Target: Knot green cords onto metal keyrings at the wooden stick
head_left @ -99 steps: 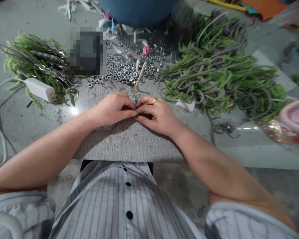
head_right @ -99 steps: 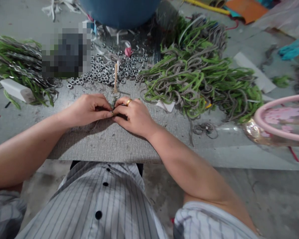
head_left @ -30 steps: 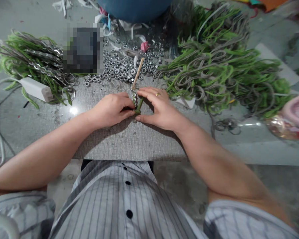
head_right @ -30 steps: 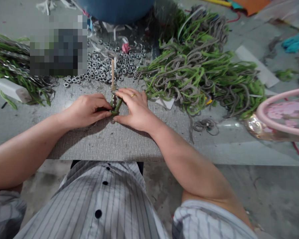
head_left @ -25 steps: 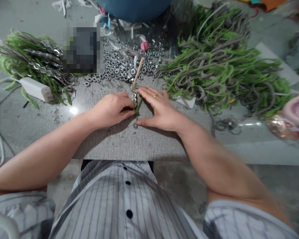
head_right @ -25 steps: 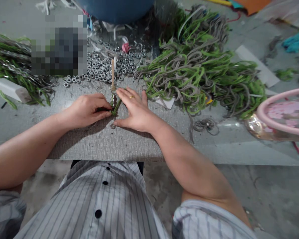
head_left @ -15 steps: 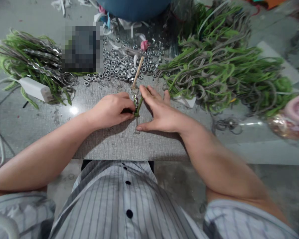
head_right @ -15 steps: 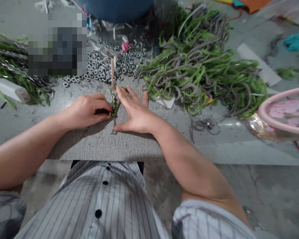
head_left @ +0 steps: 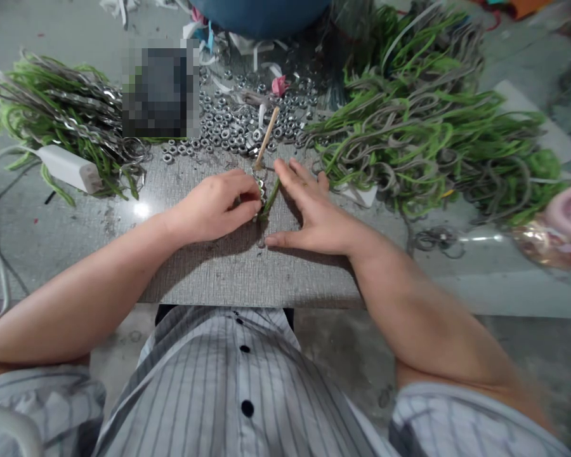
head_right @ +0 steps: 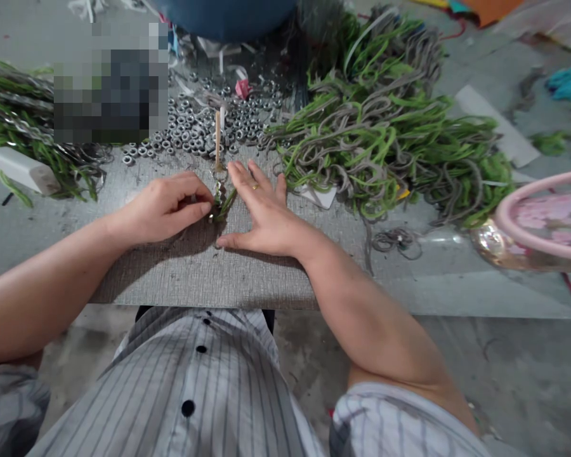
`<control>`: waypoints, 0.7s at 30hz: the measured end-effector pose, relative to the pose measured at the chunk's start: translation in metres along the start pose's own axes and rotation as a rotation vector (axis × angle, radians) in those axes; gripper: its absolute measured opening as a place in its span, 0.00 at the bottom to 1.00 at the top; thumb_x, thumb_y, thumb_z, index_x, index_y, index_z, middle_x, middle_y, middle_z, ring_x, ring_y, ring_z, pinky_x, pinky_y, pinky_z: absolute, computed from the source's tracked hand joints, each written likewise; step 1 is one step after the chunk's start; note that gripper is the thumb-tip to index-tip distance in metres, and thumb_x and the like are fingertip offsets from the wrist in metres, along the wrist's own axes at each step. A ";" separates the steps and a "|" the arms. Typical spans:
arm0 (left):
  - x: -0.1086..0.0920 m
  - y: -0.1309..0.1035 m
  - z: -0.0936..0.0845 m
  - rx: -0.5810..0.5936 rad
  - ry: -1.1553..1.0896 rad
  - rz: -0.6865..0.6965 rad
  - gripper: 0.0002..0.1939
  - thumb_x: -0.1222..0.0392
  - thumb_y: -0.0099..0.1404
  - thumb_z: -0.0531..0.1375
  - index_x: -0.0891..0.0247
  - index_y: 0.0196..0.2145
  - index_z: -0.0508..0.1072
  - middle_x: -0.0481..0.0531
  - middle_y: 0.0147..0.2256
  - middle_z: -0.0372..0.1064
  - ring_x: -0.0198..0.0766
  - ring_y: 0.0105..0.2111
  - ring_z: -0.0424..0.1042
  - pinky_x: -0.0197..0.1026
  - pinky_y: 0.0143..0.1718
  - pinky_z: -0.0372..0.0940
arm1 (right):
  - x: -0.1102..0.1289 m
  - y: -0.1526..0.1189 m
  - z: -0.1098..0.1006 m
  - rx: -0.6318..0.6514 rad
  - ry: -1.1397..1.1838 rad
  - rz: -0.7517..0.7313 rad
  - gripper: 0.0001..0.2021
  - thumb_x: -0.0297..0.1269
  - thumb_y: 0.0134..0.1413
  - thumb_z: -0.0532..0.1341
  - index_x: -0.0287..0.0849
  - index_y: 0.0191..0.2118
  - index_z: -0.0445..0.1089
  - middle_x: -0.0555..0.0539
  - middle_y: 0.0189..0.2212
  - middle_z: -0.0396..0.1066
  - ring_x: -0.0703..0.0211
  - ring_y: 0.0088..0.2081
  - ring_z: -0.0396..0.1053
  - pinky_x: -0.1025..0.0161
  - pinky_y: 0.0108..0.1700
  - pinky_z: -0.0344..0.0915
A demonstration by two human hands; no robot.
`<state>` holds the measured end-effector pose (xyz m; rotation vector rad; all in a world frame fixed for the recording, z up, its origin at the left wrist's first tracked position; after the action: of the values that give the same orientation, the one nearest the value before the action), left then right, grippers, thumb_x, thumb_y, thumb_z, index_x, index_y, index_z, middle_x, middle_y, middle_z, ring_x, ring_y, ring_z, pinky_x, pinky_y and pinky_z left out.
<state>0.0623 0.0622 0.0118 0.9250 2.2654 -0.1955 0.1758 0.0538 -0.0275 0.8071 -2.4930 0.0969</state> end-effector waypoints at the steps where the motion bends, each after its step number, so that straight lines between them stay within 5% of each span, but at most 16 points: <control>1: 0.002 0.000 -0.002 -0.013 -0.033 -0.020 0.10 0.62 0.64 0.51 0.66 0.35 0.73 0.53 0.34 0.71 0.37 0.35 0.70 0.40 0.39 0.64 | 0.004 0.000 -0.006 -0.050 -0.001 -0.024 0.48 0.57 0.50 0.63 0.53 0.70 0.38 0.41 0.68 0.45 0.32 0.68 0.39 0.28 0.63 0.38; 5: 0.008 0.000 -0.006 -0.055 -0.182 -0.066 0.12 0.60 0.66 0.48 0.65 0.33 0.69 0.51 0.31 0.69 0.36 0.33 0.68 0.39 0.37 0.62 | 0.032 -0.002 -0.027 -0.245 -0.059 -0.159 0.23 0.47 0.59 0.59 0.50 0.59 0.64 0.41 0.54 0.67 0.40 0.58 0.59 0.37 0.58 0.55; 8: 0.010 0.000 -0.006 -0.068 -0.275 -0.074 0.12 0.59 0.65 0.49 0.65 0.31 0.68 0.49 0.28 0.65 0.35 0.31 0.65 0.39 0.35 0.61 | 0.063 -0.005 -0.022 -0.268 -0.169 -0.292 0.12 0.39 0.62 0.57 0.48 0.47 0.74 0.44 0.41 0.73 0.48 0.47 0.65 0.46 0.50 0.60; 12: 0.010 0.001 -0.005 -0.065 -0.314 -0.080 0.11 0.59 0.65 0.49 0.65 0.30 0.68 0.48 0.26 0.64 0.33 0.28 0.63 0.38 0.32 0.60 | 0.096 -0.010 -0.007 -0.318 -0.316 -0.451 0.12 0.32 0.65 0.54 0.47 0.48 0.73 0.48 0.33 0.74 0.54 0.41 0.65 0.53 0.45 0.57; 21: 0.012 0.001 -0.002 -0.045 -0.291 -0.111 0.11 0.59 0.65 0.49 0.65 0.31 0.69 0.49 0.28 0.67 0.34 0.30 0.66 0.38 0.34 0.63 | 0.092 0.001 0.007 -0.263 -0.366 -0.390 0.17 0.31 0.67 0.49 0.43 0.33 0.74 0.48 0.29 0.73 0.55 0.40 0.64 0.55 0.43 0.53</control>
<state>0.0555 0.0702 0.0052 0.6982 2.0424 -0.3070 0.1080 0.0043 0.0118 1.2649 -2.5407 -0.5478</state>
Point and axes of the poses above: each hand's wrist, its own y-axis towards the middle knuckle, its own z-axis out of the palm, x = y × z, the point moved 9 cm from there along y, towards the middle knuckle
